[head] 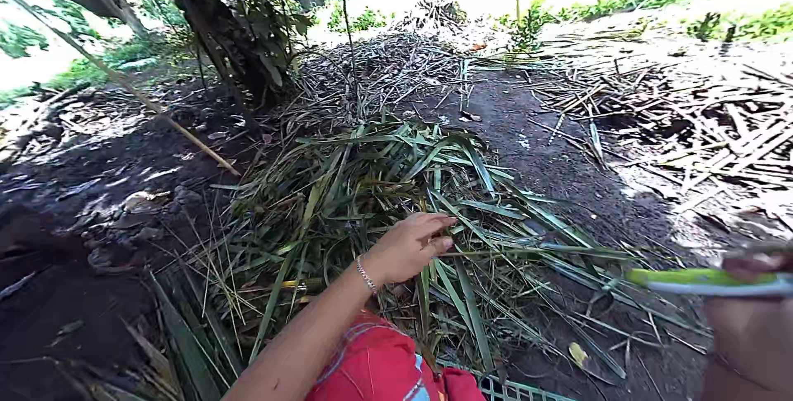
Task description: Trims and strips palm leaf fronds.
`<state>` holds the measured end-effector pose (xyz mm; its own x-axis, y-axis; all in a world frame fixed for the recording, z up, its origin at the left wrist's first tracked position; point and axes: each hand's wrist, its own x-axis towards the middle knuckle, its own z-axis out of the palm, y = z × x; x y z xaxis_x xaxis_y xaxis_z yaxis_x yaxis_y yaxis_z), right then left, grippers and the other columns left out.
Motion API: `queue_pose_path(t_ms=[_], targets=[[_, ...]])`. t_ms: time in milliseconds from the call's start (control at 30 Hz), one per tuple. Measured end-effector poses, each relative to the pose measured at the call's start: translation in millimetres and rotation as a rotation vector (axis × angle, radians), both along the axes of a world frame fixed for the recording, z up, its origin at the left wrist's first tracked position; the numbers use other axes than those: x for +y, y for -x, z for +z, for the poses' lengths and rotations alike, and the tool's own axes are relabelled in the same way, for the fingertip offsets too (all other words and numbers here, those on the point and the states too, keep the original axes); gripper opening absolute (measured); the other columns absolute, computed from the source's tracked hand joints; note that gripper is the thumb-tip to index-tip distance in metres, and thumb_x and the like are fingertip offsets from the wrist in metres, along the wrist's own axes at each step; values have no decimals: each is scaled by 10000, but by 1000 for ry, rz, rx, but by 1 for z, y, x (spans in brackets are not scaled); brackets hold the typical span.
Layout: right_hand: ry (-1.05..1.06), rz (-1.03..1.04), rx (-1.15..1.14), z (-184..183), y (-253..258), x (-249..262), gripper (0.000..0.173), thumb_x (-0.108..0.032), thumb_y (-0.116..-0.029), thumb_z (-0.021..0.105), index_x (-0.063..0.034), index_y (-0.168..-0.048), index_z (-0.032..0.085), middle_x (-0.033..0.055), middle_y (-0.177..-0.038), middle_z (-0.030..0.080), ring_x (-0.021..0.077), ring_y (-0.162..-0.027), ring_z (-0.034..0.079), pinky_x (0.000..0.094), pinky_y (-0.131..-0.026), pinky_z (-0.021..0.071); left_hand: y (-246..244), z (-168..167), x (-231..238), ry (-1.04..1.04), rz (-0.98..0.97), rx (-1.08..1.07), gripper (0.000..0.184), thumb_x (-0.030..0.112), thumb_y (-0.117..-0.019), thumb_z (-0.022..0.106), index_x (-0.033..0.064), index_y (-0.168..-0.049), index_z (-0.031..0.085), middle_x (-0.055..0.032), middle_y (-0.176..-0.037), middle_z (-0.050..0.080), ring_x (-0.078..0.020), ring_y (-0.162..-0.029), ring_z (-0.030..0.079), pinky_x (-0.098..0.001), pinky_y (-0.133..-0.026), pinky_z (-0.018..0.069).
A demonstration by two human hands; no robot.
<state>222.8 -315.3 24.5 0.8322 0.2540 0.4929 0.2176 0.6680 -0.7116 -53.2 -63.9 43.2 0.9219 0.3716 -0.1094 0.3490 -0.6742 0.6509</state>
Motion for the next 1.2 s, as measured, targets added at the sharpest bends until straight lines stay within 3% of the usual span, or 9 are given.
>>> queue_pose_path(t_ms=[167,300,400,500,567,700,900,1067,1200], targets=[[-86,136,-19,34,43,72,303,-194,-1126,250,-235,-1090,549,-99,-897,665,26,-631,621,171,-564,549,74,8,-32,-40,199,-241,305,190,-1037,543,-28,-1138,731,-167,-1098,715,-193,-1050,672,-331,-976,516],[-75,321,-80,47,70,110,373,-229,-1129,174,-249,-1164,545,-127,-942,681,13,-721,659,175,-636,570,114,11,-52,12,443,-279,309,174,-1056,504,-63,-1125,689,-141,-988,706,-123,-861,658,-280,-831,537],[138,509,-199,47,108,132,553,-432,-1096,59,-254,-1360,512,-139,-971,703,14,-756,665,192,-638,556,130,-5,-62,-78,569,-502,304,188,-1039,479,-36,-1043,684,-14,-807,644,28,-690,551,-152,-670,467],[382,817,-252,26,158,144,706,-692,-1009,333,-212,-1524,394,-143,-851,670,2,-664,605,190,-610,526,139,-10,-64,-90,588,-591,316,188,-1048,456,-37,-1037,678,17,-787,626,56,-689,528,-133,-666,444],[471,1086,-290,13,188,146,654,-534,-1041,440,-152,-1564,345,-153,-725,584,-28,-612,538,162,-615,491,143,-20,-61,-102,574,-609,311,215,-1072,434,13,-1040,668,61,-751,587,67,-649,504,-117,-622,430],[551,1366,-344,6,232,151,537,-260,-1064,423,-31,-1540,328,-154,-713,517,-54,-567,480,123,-545,444,142,-25,-66,-96,573,-662,330,213,-1088,398,17,-1040,659,54,-737,580,49,-646,518,-137,-615,448],[490,1297,-395,-2,255,152,456,-228,-1051,488,12,-1438,487,-169,-749,527,-93,-576,440,94,-524,396,140,-23,-74,-25,600,-788,293,137,-1073,417,-19,-1090,664,26,-833,679,42,-786,641,-154,-739,536],[412,1173,-464,-14,251,147,465,-221,-1044,525,64,-1411,512,-159,-847,611,-121,-619,458,78,-542,407,142,-13,-78,376,611,-789,269,118,-1059,399,60,-1059,661,139,-767,573,93,-624,479,-109,-583,410],[414,943,-477,-9,223,152,416,-279,-1049,512,-48,-1386,593,-204,-717,541,-104,-571,446,98,-530,405,145,-11,-75,340,623,-759,274,137,-1050,376,150,-903,607,171,-680,440,89,-543,366,-100,-505,311]])
